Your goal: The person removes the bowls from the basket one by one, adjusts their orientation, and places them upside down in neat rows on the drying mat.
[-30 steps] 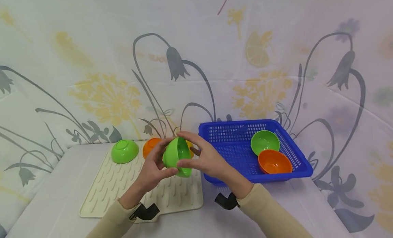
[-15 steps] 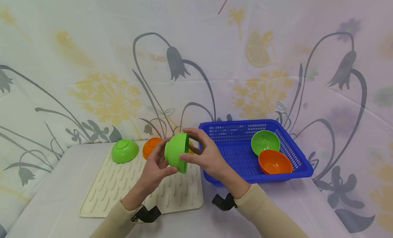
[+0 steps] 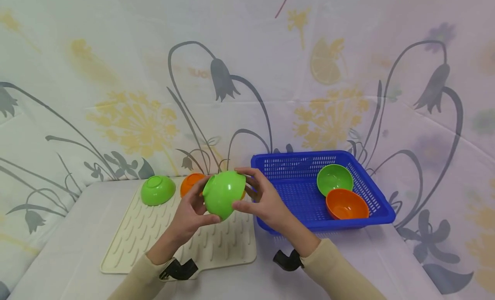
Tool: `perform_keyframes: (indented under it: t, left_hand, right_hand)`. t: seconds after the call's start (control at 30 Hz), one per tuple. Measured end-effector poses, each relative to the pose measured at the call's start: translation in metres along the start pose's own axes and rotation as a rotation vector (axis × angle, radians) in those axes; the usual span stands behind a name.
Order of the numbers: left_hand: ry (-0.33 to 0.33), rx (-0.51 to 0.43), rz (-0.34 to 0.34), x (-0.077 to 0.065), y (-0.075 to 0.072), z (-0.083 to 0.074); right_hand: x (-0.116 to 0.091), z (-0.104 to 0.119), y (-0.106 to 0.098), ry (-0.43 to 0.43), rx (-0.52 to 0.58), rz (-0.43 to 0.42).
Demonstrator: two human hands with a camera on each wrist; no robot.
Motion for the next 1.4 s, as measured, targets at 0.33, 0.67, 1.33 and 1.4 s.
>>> perform_keyframes:
  t: [0.33, 0.67, 1.33, 1.4]
  left_hand:
    - [0.07, 0.237, 0.065, -0.007, -0.008, -0.003]
    - [0.105, 0.522, 0.047, -0.014, -0.014, -0.01]
    - [0.016, 0.678, 0.0, -0.043, -0.037, -0.003]
    - [-0.002, 0.706, -0.014, -0.048, -0.043, -0.002]
  right_hand:
    - [-0.012, -0.019, 0.002, 0.051, -0.19, 0.047]
    - [-0.015, -0.019, 0.01, -0.025, -0.406, -0.008]
    - [-0.012, -0.045, 0.042, 0.002, -0.511, -0.085]
    - [-0.01, -0.05, 0.047, 0.013, -0.496, -0.082]
Point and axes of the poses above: each hand's wrist, its own x-axis towards the middle knuckle, its own y-axis out of the palm, z = x × y, the point moved 10 cm from there along x, towards the middle knuckle, and after that the axes turned 5 degrees about y, right-handed, at the moved point
